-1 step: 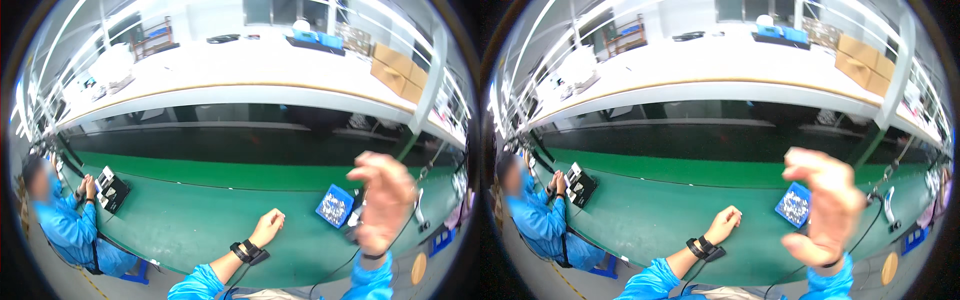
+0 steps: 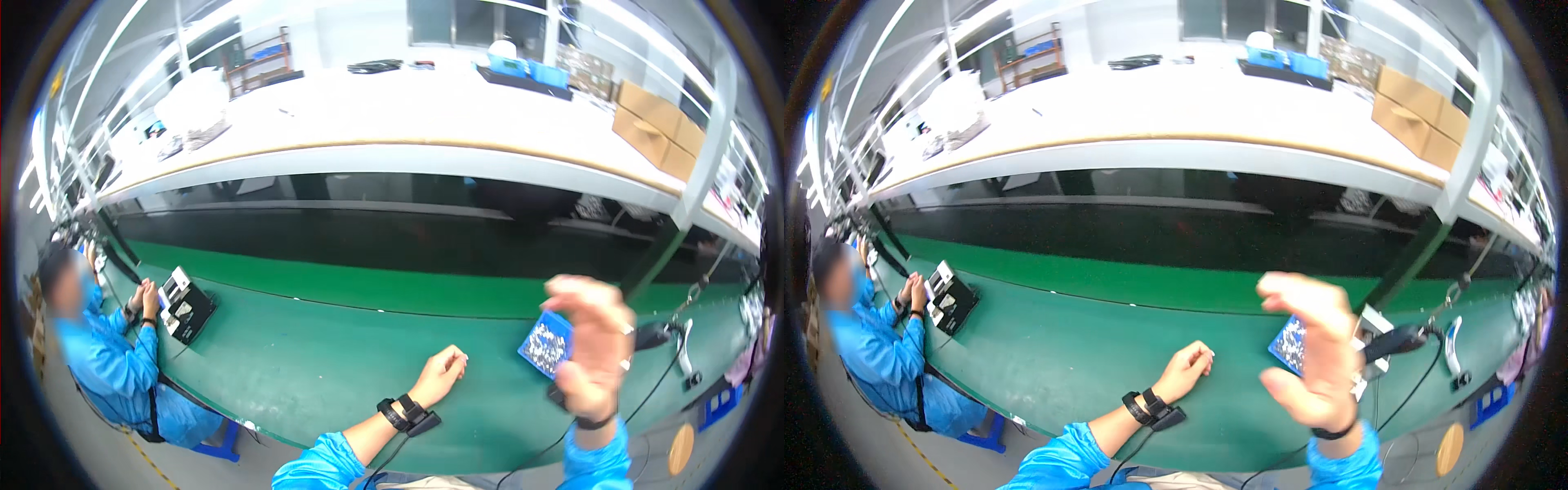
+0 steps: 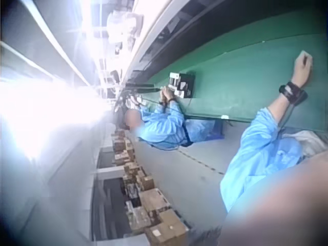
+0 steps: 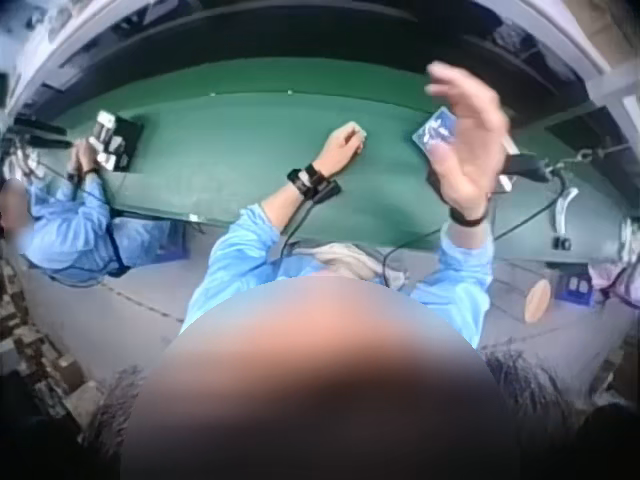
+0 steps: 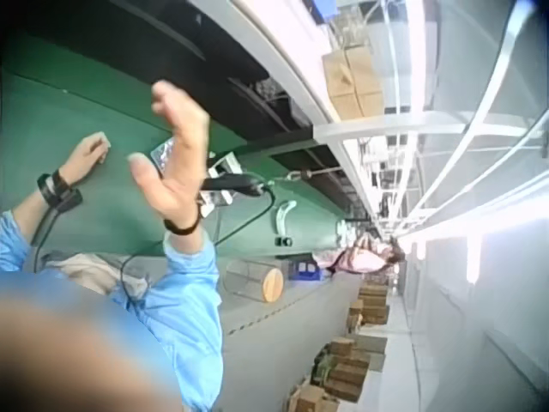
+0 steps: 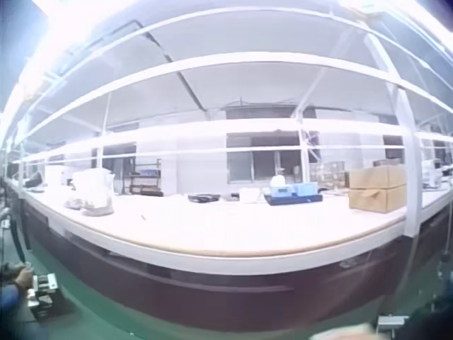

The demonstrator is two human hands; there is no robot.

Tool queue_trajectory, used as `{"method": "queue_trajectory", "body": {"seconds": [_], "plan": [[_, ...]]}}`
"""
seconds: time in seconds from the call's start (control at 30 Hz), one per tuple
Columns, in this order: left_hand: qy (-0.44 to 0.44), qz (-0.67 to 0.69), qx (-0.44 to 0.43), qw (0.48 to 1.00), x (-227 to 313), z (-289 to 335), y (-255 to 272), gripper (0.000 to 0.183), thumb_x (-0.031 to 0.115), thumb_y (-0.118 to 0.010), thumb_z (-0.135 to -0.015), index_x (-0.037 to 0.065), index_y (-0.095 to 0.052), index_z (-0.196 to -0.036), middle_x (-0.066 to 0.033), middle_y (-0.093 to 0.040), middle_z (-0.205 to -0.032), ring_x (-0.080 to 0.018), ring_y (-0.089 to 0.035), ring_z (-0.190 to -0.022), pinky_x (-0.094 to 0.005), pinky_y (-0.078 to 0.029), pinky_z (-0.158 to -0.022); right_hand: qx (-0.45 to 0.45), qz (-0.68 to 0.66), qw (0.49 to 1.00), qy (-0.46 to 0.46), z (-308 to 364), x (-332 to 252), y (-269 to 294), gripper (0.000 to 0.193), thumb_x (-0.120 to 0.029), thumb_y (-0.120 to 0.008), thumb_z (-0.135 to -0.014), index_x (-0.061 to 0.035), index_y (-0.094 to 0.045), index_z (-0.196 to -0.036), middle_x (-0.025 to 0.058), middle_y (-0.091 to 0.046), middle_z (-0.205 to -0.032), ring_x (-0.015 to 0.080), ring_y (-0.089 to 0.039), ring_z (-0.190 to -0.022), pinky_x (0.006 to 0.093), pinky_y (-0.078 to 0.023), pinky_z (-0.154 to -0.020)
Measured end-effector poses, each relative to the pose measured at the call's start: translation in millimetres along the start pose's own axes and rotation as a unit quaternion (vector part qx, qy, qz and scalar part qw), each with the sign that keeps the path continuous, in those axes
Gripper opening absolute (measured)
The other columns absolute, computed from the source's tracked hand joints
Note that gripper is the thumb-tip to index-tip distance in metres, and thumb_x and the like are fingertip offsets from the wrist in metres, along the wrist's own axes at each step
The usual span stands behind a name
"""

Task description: Assembling a white plastic component with wires and screws at a manufacturing workbench.

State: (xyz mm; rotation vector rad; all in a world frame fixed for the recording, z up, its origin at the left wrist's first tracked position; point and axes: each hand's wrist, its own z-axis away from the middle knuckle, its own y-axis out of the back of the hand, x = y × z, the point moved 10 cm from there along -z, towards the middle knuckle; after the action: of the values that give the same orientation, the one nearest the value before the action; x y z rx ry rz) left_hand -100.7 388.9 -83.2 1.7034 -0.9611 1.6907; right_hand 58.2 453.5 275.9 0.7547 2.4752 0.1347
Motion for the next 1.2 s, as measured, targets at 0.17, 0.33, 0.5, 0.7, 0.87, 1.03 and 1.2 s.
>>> {"method": "queue_trajectory", "body": {"seconds": [0.17, 0.33, 0.5, 0.7, 0.87, 1.03, 1.2], "plan": [[0.008, 0.014, 0.003, 1.000, 2, 3, -2, 0.018, 0.017, -0.056, -0.111, 0.004, -0.057, -0.098, 0.0014, -0.059, -0.082, -0.0076, -0.056, -0.076, -0.0248, -0.048, -0.070, 0.035, -0.103, 0.902, -0.419, 163, 189, -78, 0.052, -0.008, -0.066, -0.102, -0.0015, -0.049, -0.150, 0.0143, -0.063, -0.135, 0.0217, -0.060, -0.126, 0.0378, -0.049, -0.106], [0.016, 0.002, 0.003, 1.000, -3, 2, 1, 0.019, 0.018, -0.054, -0.113, 0.004, -0.059, -0.102, 0.0005, -0.061, -0.086, -0.0090, -0.058, -0.080, -0.0266, -0.050, -0.076, 0.049, -0.141, 0.847, -0.510, 242, 268, -93, 0.039, -0.018, -0.061, -0.109, 0.0002, -0.055, -0.142, 0.0105, -0.068, -0.122, 0.0174, -0.065, -0.111, 0.0328, -0.054, -0.099], [0.022, 0.021, 0.045, 0.999, 5, -2, 4, 0.018, 0.018, -0.056, -0.112, 0.003, -0.061, -0.104, -0.0015, -0.064, -0.086, -0.0101, -0.060, -0.080, -0.0267, -0.052, -0.077, -0.031, -0.256, 0.814, -0.520, 256, 269, -112, 0.029, -0.017, -0.059, -0.110, 0.0002, -0.063, -0.133, 0.0067, -0.071, -0.110, 0.0147, -0.068, -0.100, 0.0301, -0.057, -0.089], [0.020, 0.013, 0.041, 0.999, 8, 0, 11, 0.015, 0.012, -0.054, -0.111, 0.003, -0.060, -0.102, -0.0022, -0.063, -0.084, -0.0105, -0.059, -0.078, -0.0269, -0.051, -0.075, -0.001, -0.292, 0.809, -0.509, 243, 261, -114, 0.015, -0.016, -0.062, -0.109, -0.0018, -0.064, -0.114, 0.0036, -0.071, -0.097, 0.0118, -0.068, -0.089, 0.0267, -0.055, -0.078], [0.019, -0.010, 0.034, 0.999, 13, -3, 4, 0.016, 0.009, -0.052, -0.112, 0.003, -0.058, -0.098, -0.0018, -0.061, -0.083, -0.0095, -0.058, -0.077, -0.0252, -0.050, -0.073, -0.009, -0.332, 0.794, -0.509, 247, 262, -111, 0.016, -0.017, -0.060, -0.110, -0.0015, -0.063, -0.108, 0.0046, -0.070, -0.093, 0.0121, -0.067, -0.087, 0.0272, -0.054, -0.076], [0.006, -0.057, 0.042, 0.997, 20, -1, 0, 0.019, 0.010, -0.052, -0.112, 0.003, -0.056, -0.095, -0.0016, -0.059, -0.081, -0.0092, -0.055, -0.075, -0.0255, -0.047, -0.072, 0.004, -0.328, 0.818, -0.472, 244, 262, -109, 0.018, -0.017, -0.060, -0.110, -0.0023, -0.063, -0.099, 0.0040, -0.070, -0.085, 0.0112, -0.067, -0.079, 0.0271, -0.053, -0.071], [-0.005, -0.074, 0.025, 0.997, 25, -3, -13, 0.023, 0.014, -0.051, -0.113, 0.003, -0.054, -0.093, -0.0017, -0.055, -0.079, -0.0104, -0.051, -0.074, -0.0267, -0.044, -0.071, 0.000, -0.292, 0.829, -0.478, 246, 264, -101, 0.020, -0.018, -0.062, -0.108, -0.0018, -0.062, -0.095, 0.0031, -0.069, -0.083, 0.0098, -0.063, -0.078, 0.0278, -0.053, -0.070]]}}
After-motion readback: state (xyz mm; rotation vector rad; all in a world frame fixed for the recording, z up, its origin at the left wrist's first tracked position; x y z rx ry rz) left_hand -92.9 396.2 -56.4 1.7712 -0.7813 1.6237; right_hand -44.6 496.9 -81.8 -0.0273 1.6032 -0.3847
